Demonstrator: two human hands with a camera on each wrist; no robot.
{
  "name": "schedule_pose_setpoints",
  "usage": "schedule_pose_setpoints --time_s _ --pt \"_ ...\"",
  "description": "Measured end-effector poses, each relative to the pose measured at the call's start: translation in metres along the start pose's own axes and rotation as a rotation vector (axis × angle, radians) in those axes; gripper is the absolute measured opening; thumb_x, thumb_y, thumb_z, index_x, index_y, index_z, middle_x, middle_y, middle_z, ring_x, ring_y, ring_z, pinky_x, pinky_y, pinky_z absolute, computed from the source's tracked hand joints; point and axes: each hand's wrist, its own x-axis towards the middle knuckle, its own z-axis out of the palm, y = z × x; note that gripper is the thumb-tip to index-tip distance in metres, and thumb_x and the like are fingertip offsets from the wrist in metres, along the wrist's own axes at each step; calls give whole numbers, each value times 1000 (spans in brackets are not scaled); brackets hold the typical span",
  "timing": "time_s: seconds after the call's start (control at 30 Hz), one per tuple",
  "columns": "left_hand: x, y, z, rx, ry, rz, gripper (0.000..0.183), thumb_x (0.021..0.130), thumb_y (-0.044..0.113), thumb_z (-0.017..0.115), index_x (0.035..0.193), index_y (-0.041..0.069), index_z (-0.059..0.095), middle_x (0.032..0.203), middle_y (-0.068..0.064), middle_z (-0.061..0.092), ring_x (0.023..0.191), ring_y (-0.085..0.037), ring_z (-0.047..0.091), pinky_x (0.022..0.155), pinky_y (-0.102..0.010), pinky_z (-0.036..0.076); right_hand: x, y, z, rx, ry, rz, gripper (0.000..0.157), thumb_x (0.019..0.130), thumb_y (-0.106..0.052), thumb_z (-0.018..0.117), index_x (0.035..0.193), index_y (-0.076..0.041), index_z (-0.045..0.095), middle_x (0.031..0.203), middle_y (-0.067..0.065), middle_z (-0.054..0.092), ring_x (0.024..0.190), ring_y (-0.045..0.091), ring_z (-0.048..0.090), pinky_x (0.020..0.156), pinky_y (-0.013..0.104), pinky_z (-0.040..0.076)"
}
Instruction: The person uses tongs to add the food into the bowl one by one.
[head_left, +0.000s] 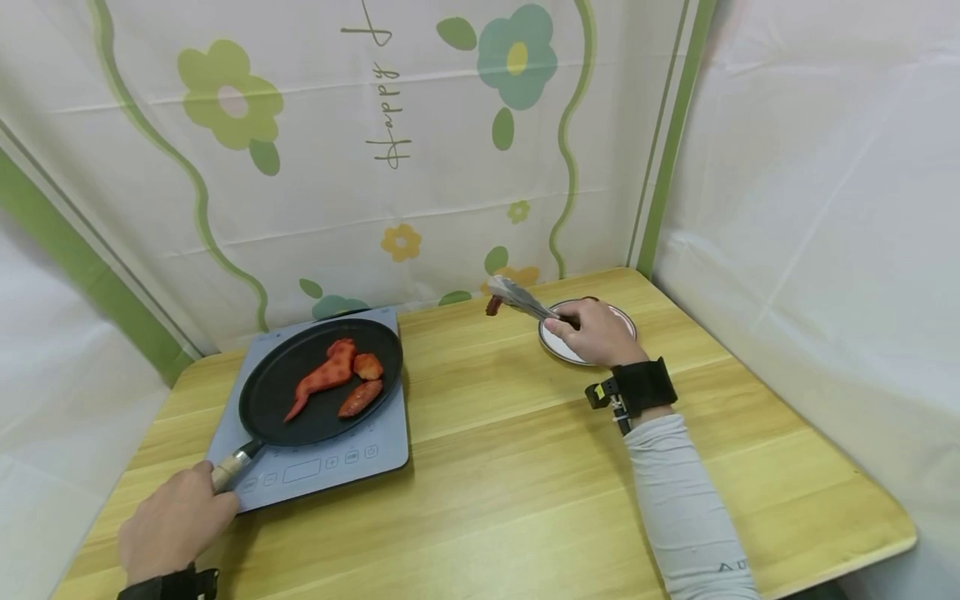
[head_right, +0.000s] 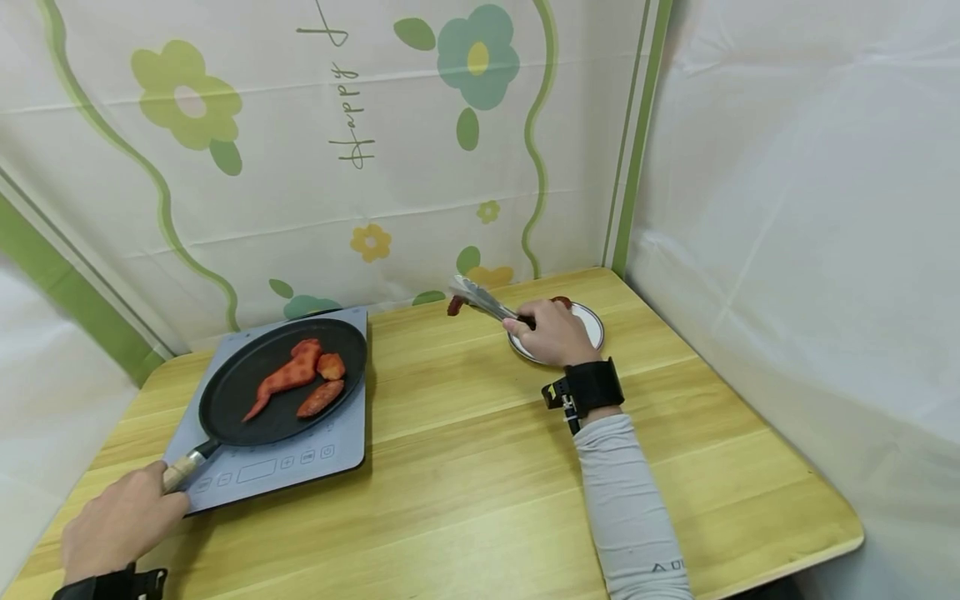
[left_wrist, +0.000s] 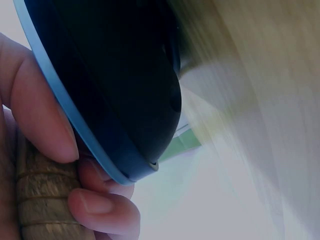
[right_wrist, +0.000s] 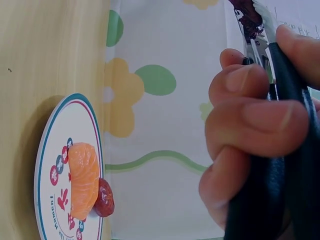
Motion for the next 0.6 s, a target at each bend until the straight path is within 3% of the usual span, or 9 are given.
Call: schedule_pose_setpoints --time_s 0.33,0.6 --pt "0 0 1 0 7 9 19 73 26 53 80 10 45 70 -6 40 62 -23 42 50 -37 29 1 5 3 -14 2 -34 28 96 -41 51 89 -16 62 69 0 47 59 18 41 57 33 32" --pt "-3 3 -1 -4 -3 5 17 74 25 51 79 10 45 70 -6 40 61 -22 42 50 -36 29 1 1 3 -1 15 -38 27 96 -43 50 86 -21 62 68 0 47 58 18 41 55 34 31"
